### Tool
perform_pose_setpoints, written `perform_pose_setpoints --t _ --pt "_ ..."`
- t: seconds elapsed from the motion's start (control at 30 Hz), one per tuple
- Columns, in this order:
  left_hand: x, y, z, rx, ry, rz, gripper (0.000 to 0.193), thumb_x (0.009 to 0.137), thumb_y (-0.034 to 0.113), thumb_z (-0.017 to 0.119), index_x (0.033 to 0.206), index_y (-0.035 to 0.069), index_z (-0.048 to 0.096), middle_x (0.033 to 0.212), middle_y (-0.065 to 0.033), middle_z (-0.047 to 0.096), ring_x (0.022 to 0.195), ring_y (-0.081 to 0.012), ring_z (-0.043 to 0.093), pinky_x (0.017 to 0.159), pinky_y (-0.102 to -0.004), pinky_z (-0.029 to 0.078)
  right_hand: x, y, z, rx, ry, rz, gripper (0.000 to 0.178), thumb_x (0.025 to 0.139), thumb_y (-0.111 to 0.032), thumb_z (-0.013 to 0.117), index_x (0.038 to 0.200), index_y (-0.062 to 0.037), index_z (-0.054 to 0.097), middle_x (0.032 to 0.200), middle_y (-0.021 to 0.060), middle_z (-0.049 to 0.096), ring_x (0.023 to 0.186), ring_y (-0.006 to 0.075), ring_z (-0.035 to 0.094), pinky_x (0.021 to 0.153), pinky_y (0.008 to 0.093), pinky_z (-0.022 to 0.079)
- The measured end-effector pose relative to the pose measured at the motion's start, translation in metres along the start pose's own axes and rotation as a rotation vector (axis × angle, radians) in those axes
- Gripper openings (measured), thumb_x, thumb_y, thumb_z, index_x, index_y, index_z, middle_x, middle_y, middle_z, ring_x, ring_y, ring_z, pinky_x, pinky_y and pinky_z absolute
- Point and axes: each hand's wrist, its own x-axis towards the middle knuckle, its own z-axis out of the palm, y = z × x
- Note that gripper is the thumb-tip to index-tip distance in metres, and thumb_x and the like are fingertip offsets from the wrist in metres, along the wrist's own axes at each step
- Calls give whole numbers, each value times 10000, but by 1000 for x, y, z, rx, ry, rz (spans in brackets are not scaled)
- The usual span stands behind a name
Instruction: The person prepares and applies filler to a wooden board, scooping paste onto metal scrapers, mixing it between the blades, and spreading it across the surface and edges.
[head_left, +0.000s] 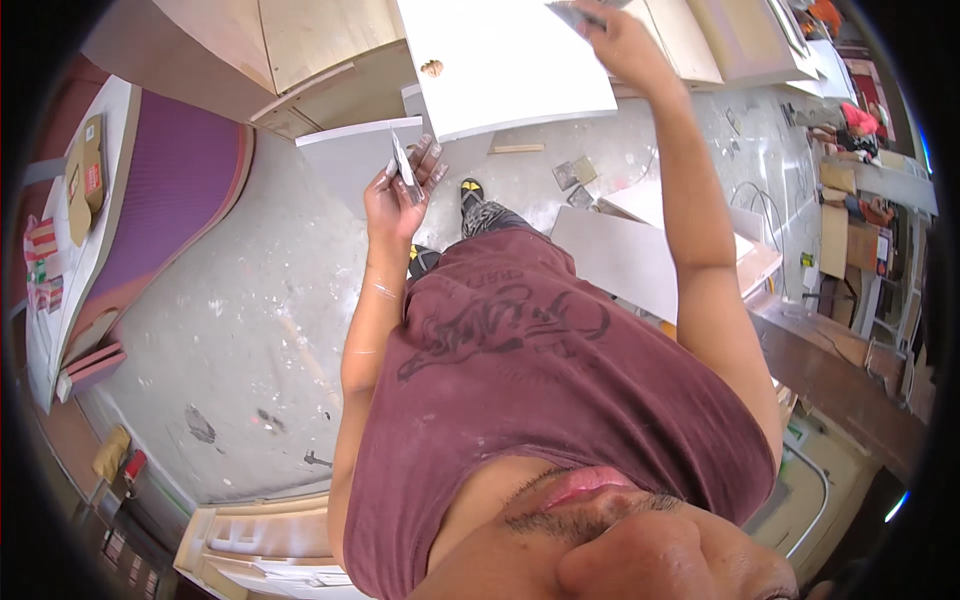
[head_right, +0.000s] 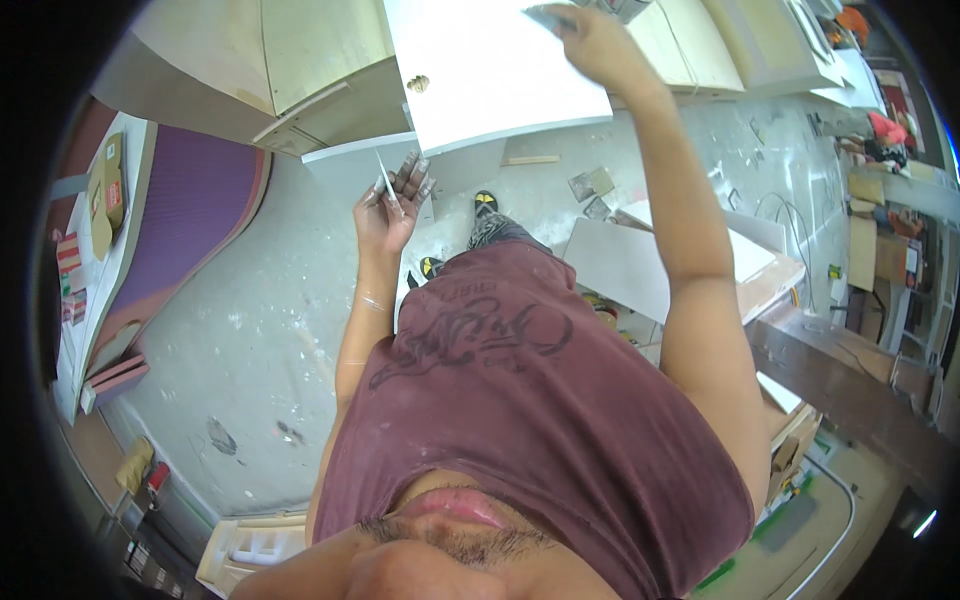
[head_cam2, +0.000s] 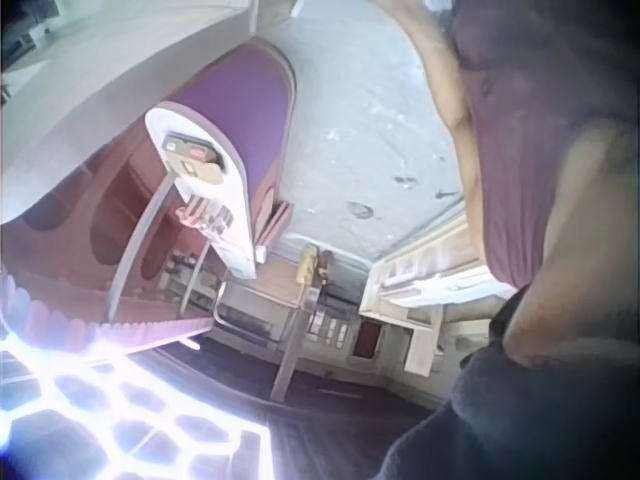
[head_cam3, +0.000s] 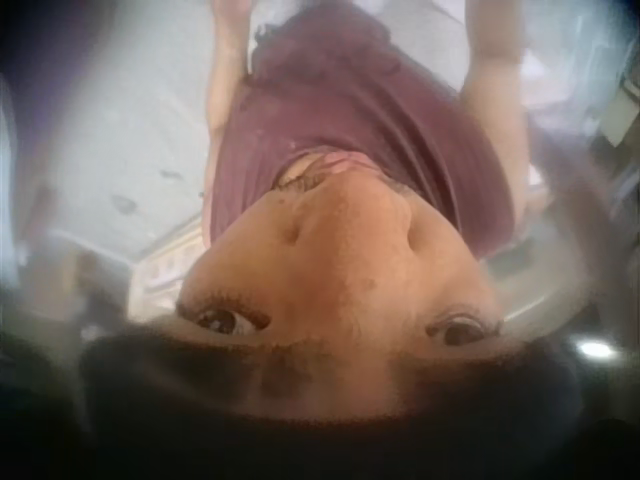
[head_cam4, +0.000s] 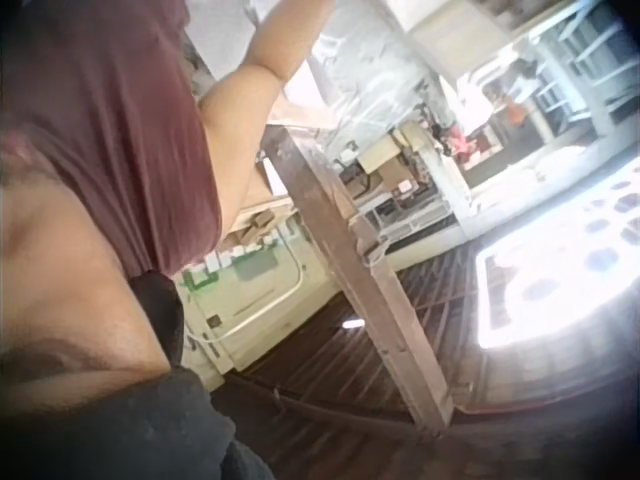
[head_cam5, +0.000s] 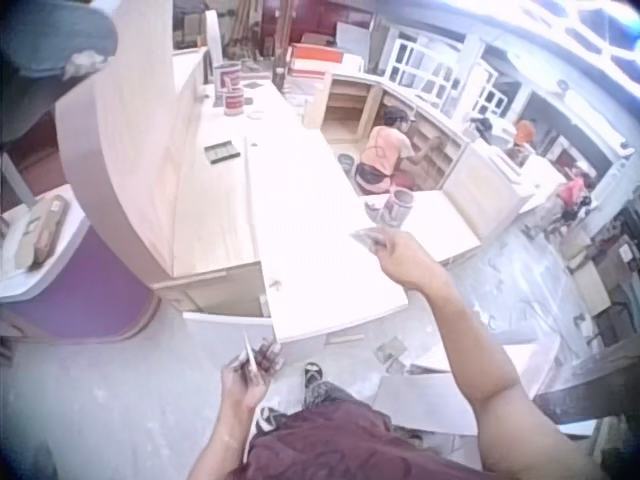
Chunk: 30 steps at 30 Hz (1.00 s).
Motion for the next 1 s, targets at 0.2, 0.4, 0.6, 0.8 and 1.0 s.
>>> perform_pose_setpoints --t 0.2,0.4,0.6,0.8,1.0 --pt "2 -8 2 63 72 66 378 939 215 348 1168 -20 535 1356 -236 480 1223 -403 476 1051 -543 367 173 8 -7 61 -50 -282 285 898 -151 526 1128 -45 657 1014 181 688 975 293 651 856 360 481" --pt "-5 -29 3 13 85 233 234 951 212 409 872 55 564 1265 -232 560 1114 -378 585 1010 -564 398 401 61 61 -62 -87 -490 296 878 -185 537 1118 -79 674 1069 162 681 997 312 639 882 386 484" --pt "-15 -59 27 -8 311 446 231 962 224 425 861 55 547 1235 -214 587 1090 -372 604 967 -550 460 511 56 129 -230 -179 -513 296 822 -168 556 1068 -78 695 1047 168 683 977 316 645 867 402 495" --pt "-15 -69 36 16 420 535 237 963 212 408 830 66 540 1279 -207 559 1148 -364 564 992 -545 437 493 0 165 -320 -407 -321 251 787 -122 552 969 -41 704 986 182 690 891 310 671 741 407 536" --pt "-14 -70 31 38 481 613 277 969 200 341 823 71 538 1296 -211 541 1200 -366 519 1023 -536 414 378 -69 180 -373 -250 -499 208 786 -89 551 915 -60 711 968 154 701 911 286 683 733 424 551"
